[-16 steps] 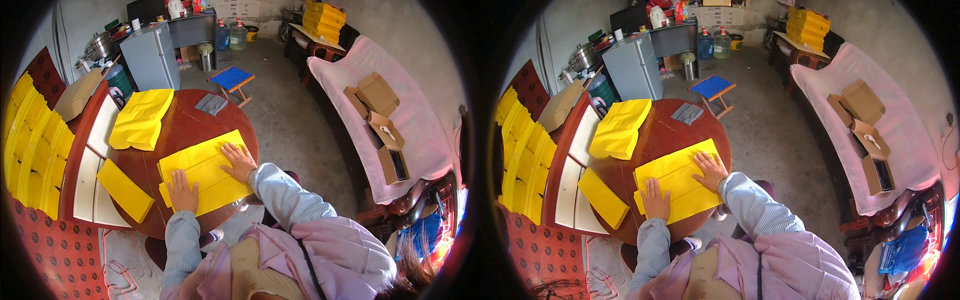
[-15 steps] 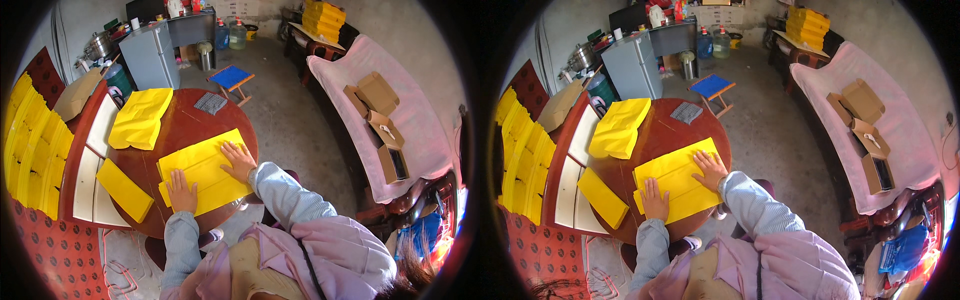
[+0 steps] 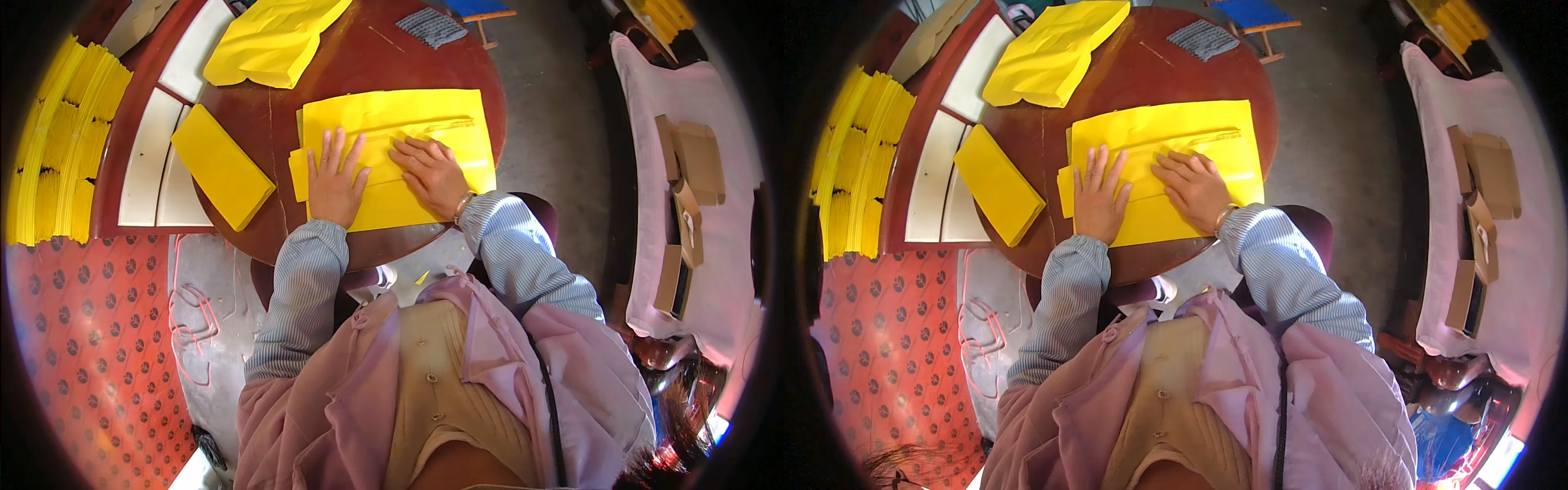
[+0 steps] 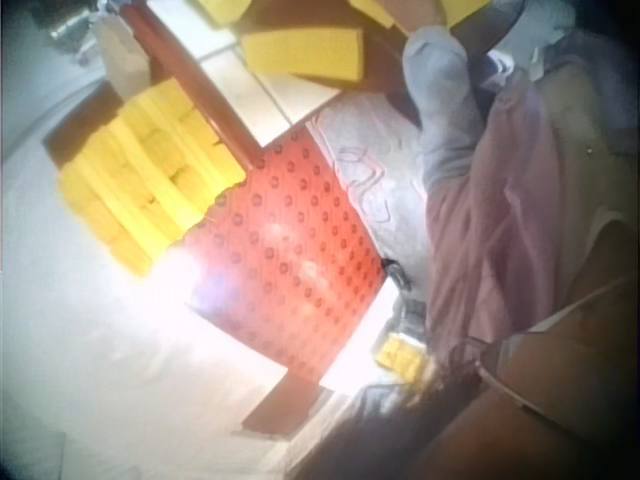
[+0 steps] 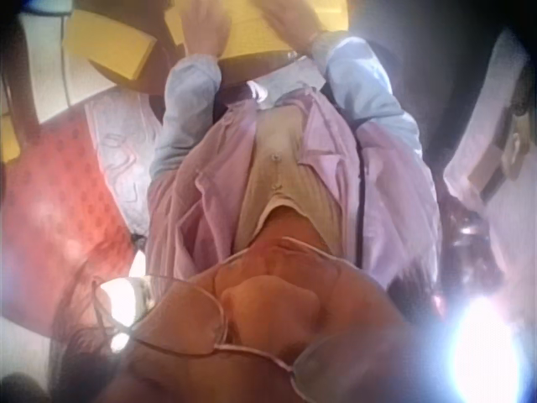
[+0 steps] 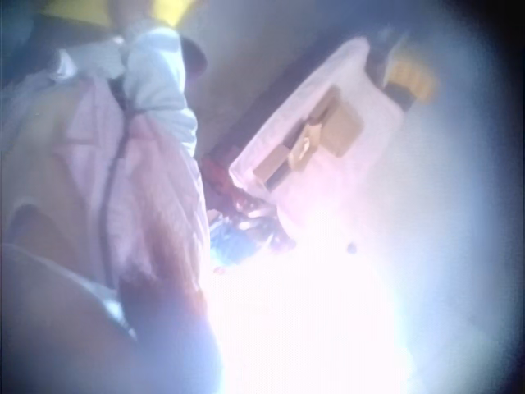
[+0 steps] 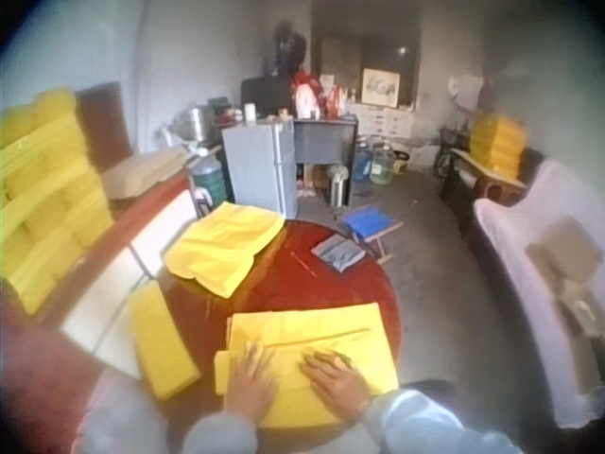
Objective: The person folds yellow paper sheets by hand on a low round table. They repeatedly fold each sheet in half, press the crease, and stack the folded pieces into a growing pile.
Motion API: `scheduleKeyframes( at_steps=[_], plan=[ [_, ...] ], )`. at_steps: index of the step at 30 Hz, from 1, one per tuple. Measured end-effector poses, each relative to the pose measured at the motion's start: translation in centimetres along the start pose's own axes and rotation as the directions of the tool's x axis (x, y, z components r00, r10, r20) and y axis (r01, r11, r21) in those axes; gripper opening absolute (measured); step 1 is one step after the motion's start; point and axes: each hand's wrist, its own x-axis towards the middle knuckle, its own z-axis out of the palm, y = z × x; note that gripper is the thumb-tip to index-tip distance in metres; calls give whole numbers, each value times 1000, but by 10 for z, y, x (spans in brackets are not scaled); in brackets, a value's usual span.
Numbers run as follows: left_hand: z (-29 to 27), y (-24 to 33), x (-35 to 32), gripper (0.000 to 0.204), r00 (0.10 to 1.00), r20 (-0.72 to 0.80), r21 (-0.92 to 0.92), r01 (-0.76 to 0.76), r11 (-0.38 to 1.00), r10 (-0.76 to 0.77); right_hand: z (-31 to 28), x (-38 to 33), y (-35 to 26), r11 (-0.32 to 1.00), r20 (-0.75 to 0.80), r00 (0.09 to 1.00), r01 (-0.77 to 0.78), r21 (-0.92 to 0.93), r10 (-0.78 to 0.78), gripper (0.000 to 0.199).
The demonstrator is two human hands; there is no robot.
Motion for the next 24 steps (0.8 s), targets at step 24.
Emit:
scheduleKeyframes(
  at_steps=[24],
  plan=[
    [-4, 21, -18, 16, 929, -324, -269, 91, 959, -179, -27, -14, 17, 999, -329, 943, -40, 31, 48, 12]
  ],
)
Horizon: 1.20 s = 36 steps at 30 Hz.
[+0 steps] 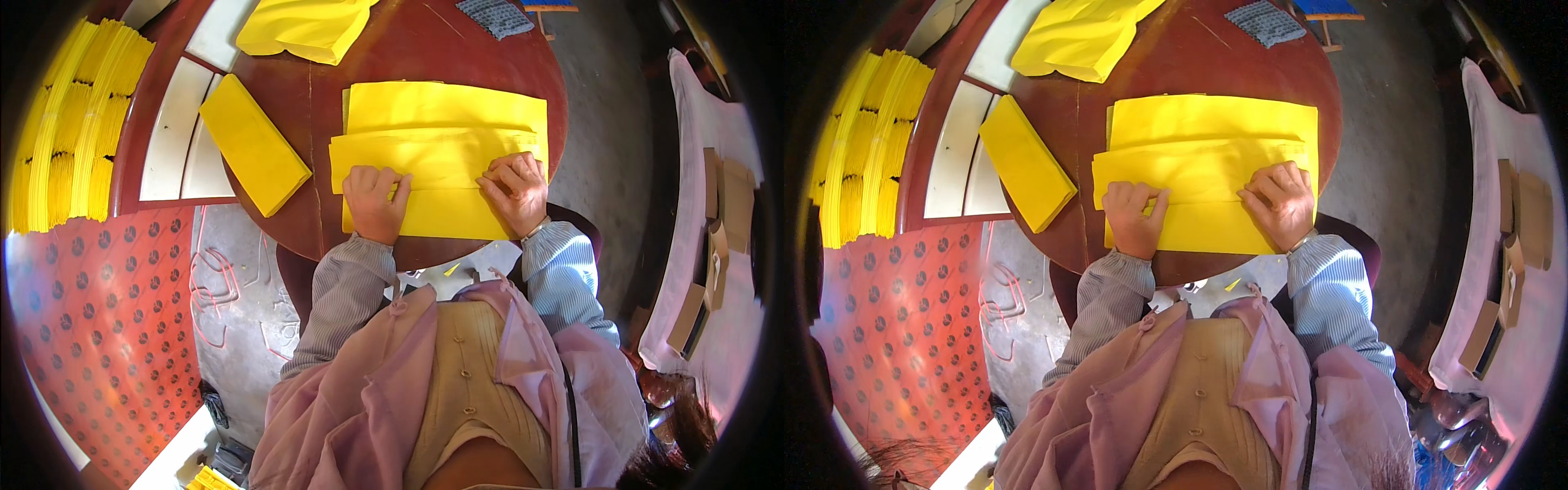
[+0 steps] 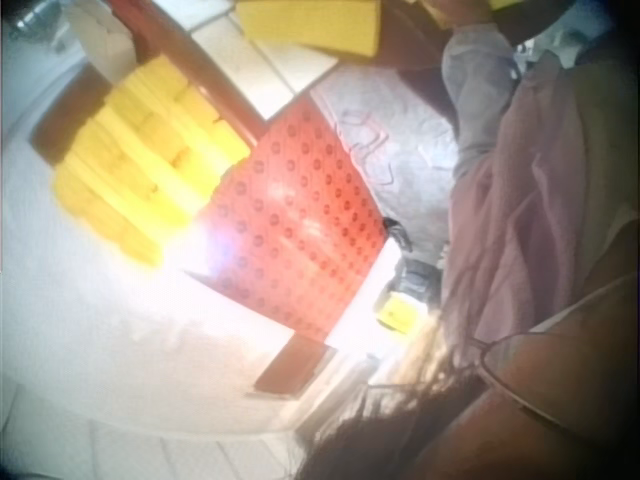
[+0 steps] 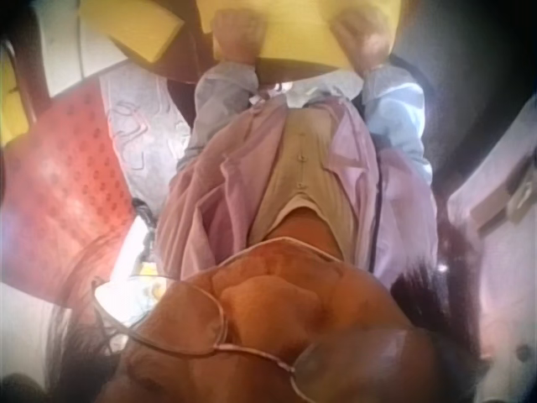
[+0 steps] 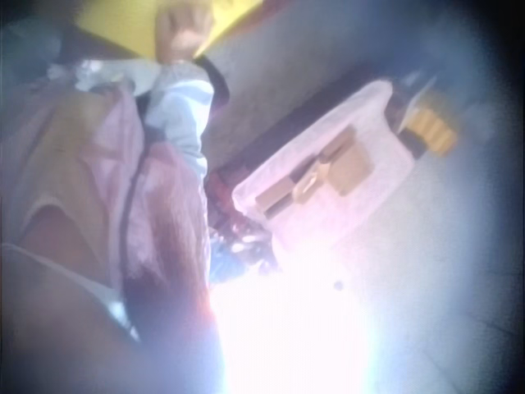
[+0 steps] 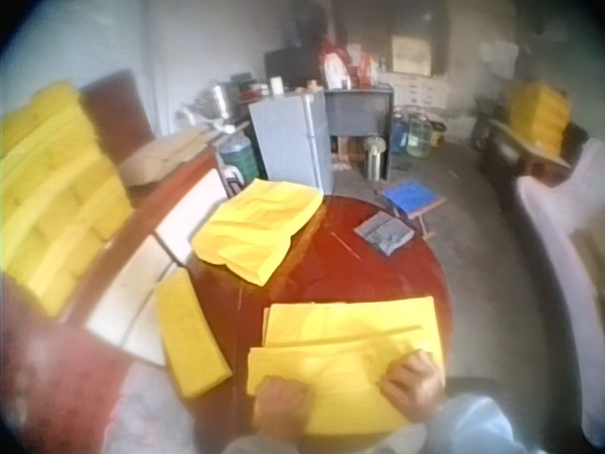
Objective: The person folds yellow paper sheets by hand on a low round table. They repeatedly fold each sheet in half, press the crease, and stack the folded pieces into a growing pile.
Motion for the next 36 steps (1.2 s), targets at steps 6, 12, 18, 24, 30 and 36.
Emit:
scheduleKeyframes(
  at_steps=[6, 12, 18, 24, 30, 36],
  plan=[
    [6, -2, 9, 24, 991, -91, -57, -104, 993, 98, 14, 21, -32, 996, 108, 991, 86, -24, -83, 29],
    [1, -3, 2, 29, 996, -42, -43, -79, 996, 77, 20, 8, -29, 997, 150, 988, 31, 65, -41, 25],
    [1, -2, 0, 24, 997, -76, 57, 38, 998, -34, 8, -8, -13, 993, 102, 992, -82, 87, 73, 10],
    [0, -1, 1, 23, 997, -2, 109, 82, 991, -83, 3, -10, -3, 988, 28, 987, -156, -19, 156, 9],
    [-1, 1, 2, 22, 998, 25, 154, 46, 987, -51, 7, 8, -28, 997, 83, 995, -57, -51, 61, 26],
    [-6, -6, 9, 16, 995, -51, 67, -84, 994, 87, 35, 16, -47, 995, 130, 991, 23, 102, -36, 21]
  ],
)
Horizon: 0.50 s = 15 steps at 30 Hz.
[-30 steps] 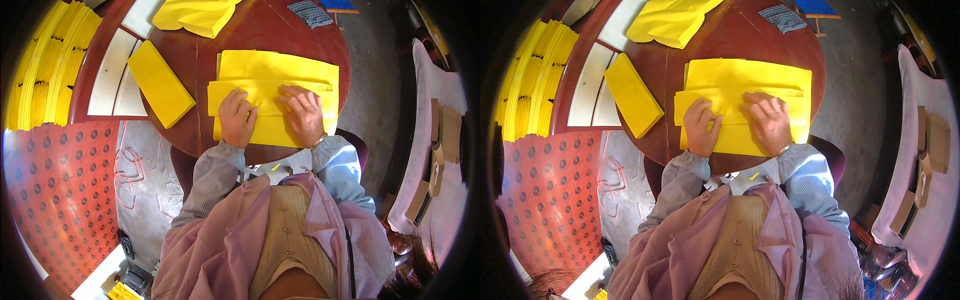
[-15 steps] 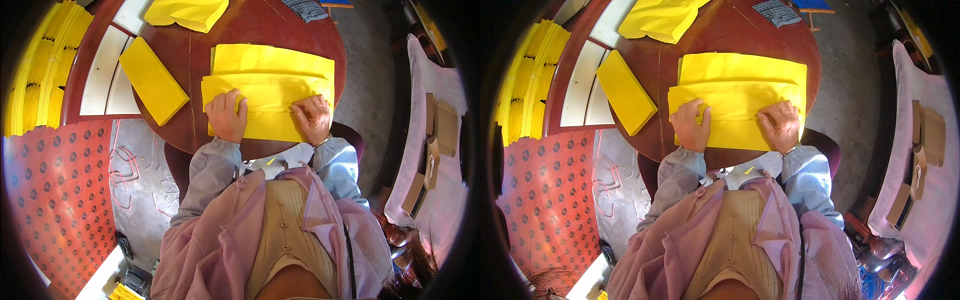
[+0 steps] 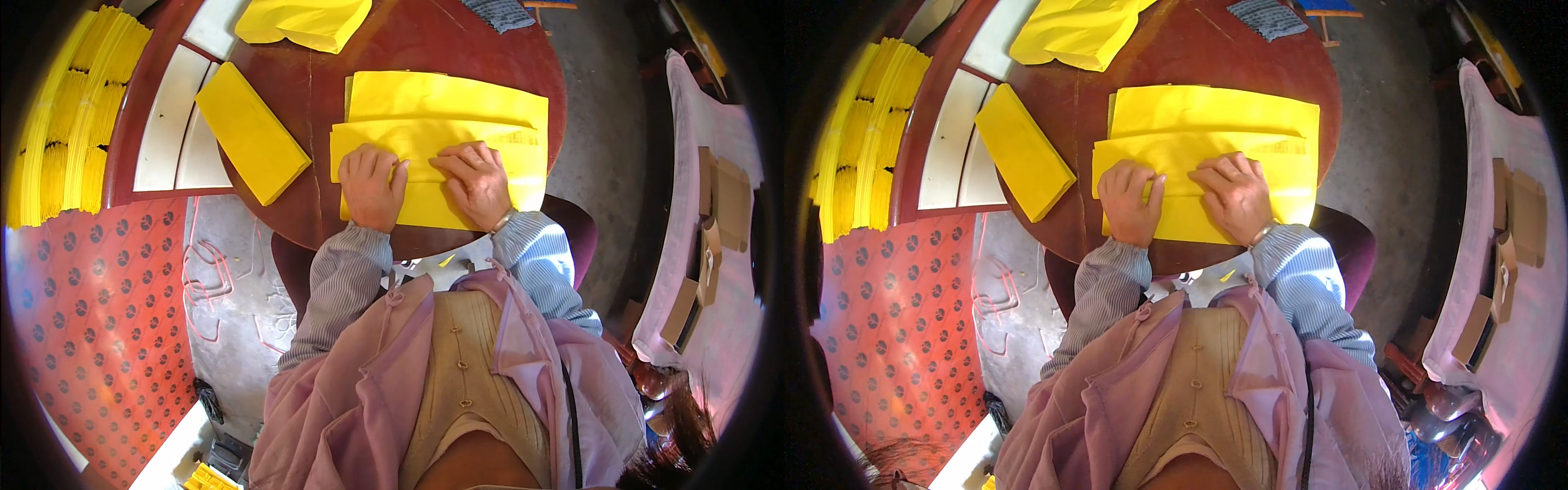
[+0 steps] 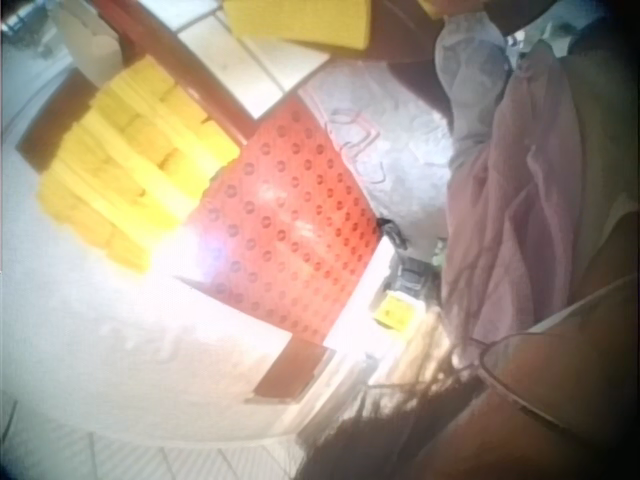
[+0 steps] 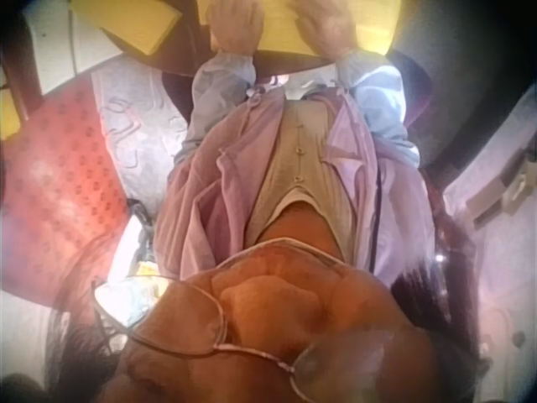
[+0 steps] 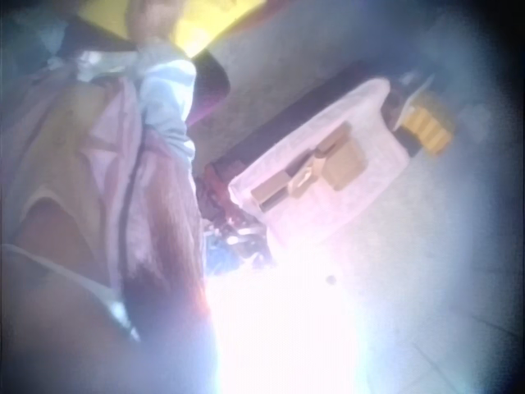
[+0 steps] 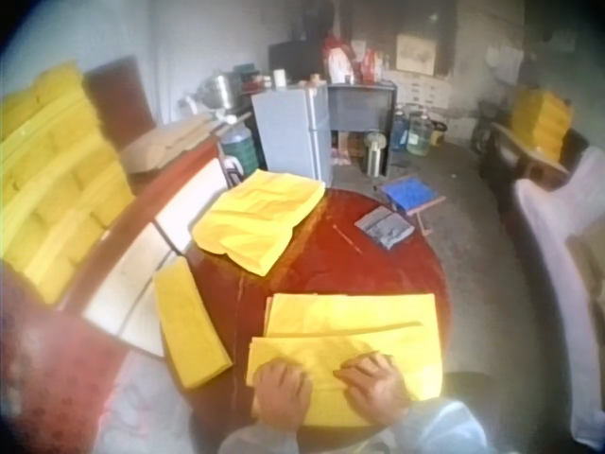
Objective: The person folds yellow paper sheets by hand on a low round table. They repeatedly fold each sheet in half, press the crease, and stack the folded pieces into a growing pile.
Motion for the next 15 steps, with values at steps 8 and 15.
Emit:
scheduleKeyframes(
  at_steps=[8, 15],
  plan=[
    [-13, -9, -10, 29, 997, 35, 14, 66, 998, -67, -20, -32, 22, 991, -17, 992, -121, 51, 122, 9],
    [-16, -8, -13, 18, 990, 30, 3, 141, 990, -141, -29, -47, 36, 974, -62, 975, -217, -59, 213, 12]
  ],
)
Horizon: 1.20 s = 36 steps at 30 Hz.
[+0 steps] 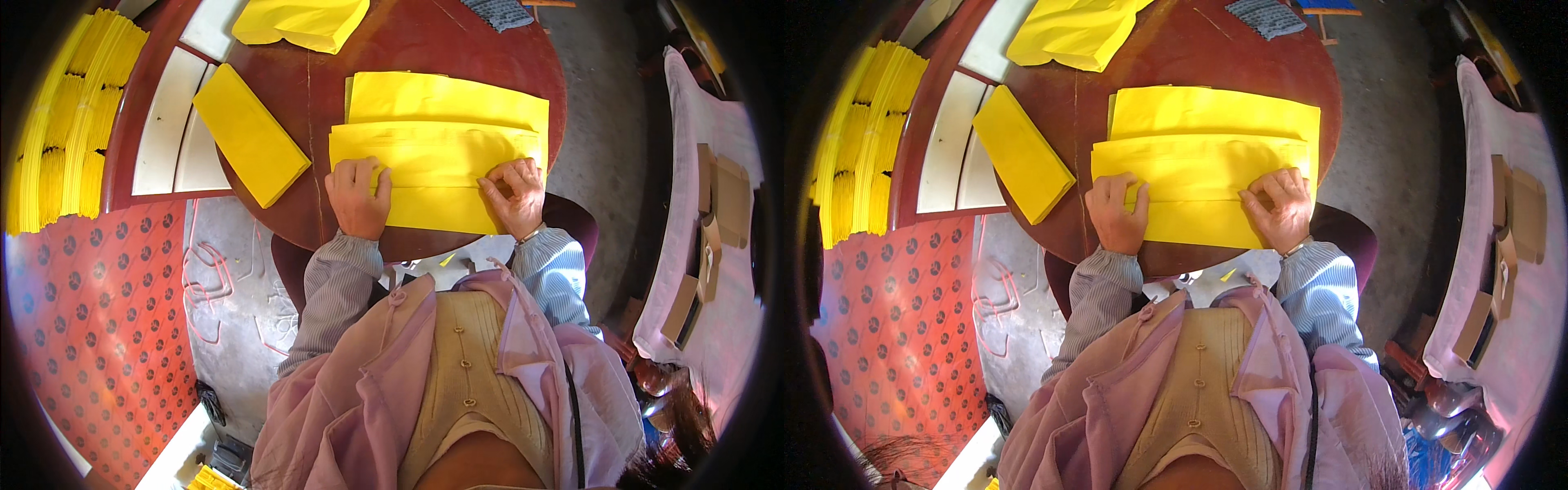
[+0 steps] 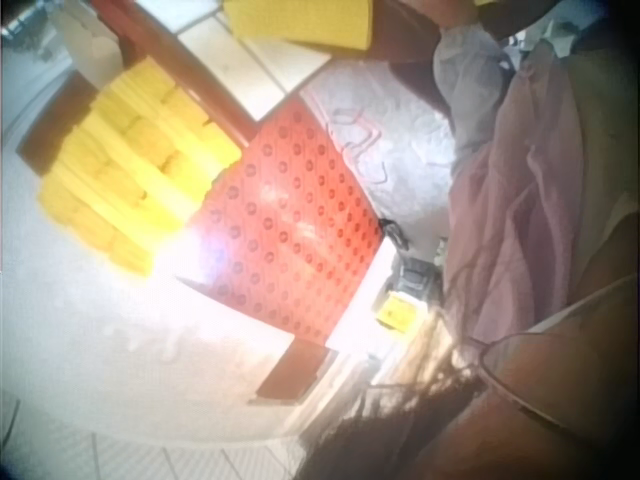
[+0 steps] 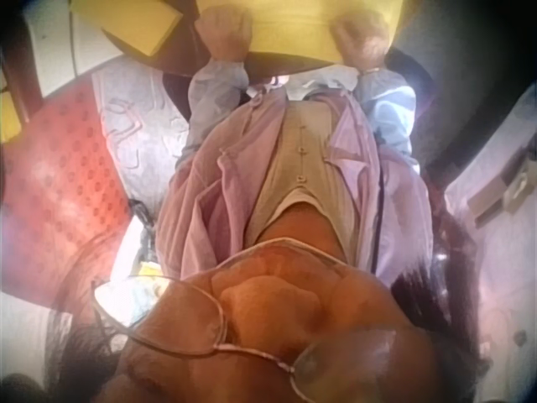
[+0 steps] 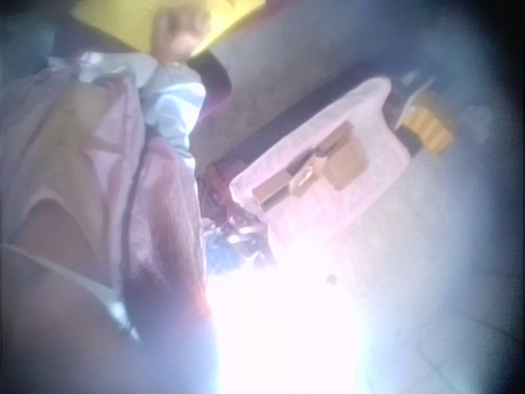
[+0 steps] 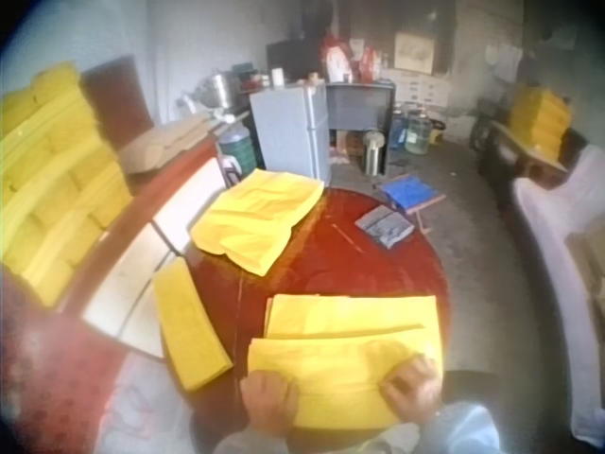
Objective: The person folds yellow paper sheets by hand on a low round table. They repeatedly fold each sheet in half, press the crease, and stack the folded pieces into a growing pile.
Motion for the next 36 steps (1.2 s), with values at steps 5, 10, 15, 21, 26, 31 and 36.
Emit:
scheduleKeyframes(
  at_steps=[5, 10, 15, 21, 26, 31, 36],
  plan=[
    [1, -4, 4, 41, 979, 61, -66, -190, 980, 194, -2, 8, -16, 988, -22, 994, 99, -118, -103, 20],
    [4, -11, 6, 33, 956, 105, -136, -259, 956, 274, 19, 22, -46, 979, 41, 978, 202, 1, -202, 35],
    [-12, -14, 5, 24, 965, 159, -148, -184, 972, 207, 12, 10, -38, 991, 17, 991, 129, 20, -129, 26],
    [-25, -11, 4, 17, 962, 211, -90, -156, 984, 172, -10, -10, -12, 999, 8, 1000, 16, -38, -15, 17],
    [-27, -10, 5, 18, 965, 204, -60, -152, 987, 162, -19, -18, 1, 988, -45, 993, -116, -106, 112, 14],
    [-21, 3, 8, 20, 976, 175, -15, -129, 992, 129, -23, -20, 6, 969, -73, 976, -213, -127, 205, 12],
    [-2, 14, 15, 30, 944, 172, -180, -249, 952, 280, -27, -10, 1, 959, -48, 978, -207, -195, 201, 13]
  ],
)
